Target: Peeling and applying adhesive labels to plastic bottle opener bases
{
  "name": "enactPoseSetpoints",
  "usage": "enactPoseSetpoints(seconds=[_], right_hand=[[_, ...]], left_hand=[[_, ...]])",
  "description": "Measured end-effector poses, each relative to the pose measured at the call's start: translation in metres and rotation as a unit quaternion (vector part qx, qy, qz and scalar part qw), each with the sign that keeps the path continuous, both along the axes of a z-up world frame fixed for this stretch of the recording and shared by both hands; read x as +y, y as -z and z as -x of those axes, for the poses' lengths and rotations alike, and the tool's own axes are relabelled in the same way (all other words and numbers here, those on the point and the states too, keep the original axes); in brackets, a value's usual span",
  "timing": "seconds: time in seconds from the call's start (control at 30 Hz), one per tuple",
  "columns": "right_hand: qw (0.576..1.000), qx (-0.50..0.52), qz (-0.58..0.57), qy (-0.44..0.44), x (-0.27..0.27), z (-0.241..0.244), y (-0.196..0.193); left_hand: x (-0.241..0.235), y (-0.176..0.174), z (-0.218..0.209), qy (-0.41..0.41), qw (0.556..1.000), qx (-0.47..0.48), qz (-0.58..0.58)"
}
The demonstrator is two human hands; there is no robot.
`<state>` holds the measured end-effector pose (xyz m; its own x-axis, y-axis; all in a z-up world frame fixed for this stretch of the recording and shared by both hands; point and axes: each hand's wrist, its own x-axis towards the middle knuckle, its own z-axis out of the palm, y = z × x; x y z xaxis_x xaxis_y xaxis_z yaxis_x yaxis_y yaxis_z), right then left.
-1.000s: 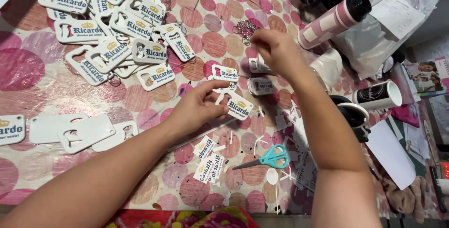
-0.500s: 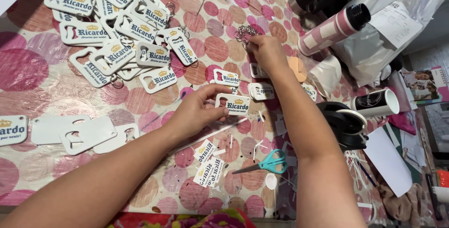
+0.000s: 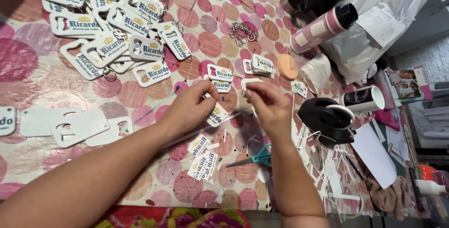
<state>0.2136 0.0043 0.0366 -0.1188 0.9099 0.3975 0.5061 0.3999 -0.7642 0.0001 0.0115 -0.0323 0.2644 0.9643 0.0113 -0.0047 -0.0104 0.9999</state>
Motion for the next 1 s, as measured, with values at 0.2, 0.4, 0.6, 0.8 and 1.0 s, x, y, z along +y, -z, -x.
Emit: enactPoseSetpoints(seconds=[0.2,0.4,0.6,0.8,1.0], right_hand=[[0.956,-0.219,-0.192,-0.028,-0.034,0.014,0.015],[0.994,-0.059,-0.09,-0.01,-0.038,0.018,0.02],[0.993,0.098,0.066,-0.028,-0.028,0.012,0.045],[0.976,0.175,0.118,-0.061,-0.036,0.016,0.046],[0.996,0.078,0.03,-0.01,-0.037,0.021,0.033]], left_hand=[[-0.021,-0.039,0.008,0.019,0.983,0.053,-0.172],[-0.015,-0.027,0.002,-0.014,0.989,0.023,-0.143],[-0.023,-0.025,-0.001,-0.019,0.993,0.014,-0.119],[-0.019,-0.017,-0.007,-0.058,0.994,0.025,-0.089],[-0.024,-0.024,-0.003,-0.031,0.989,0.019,-0.144]])
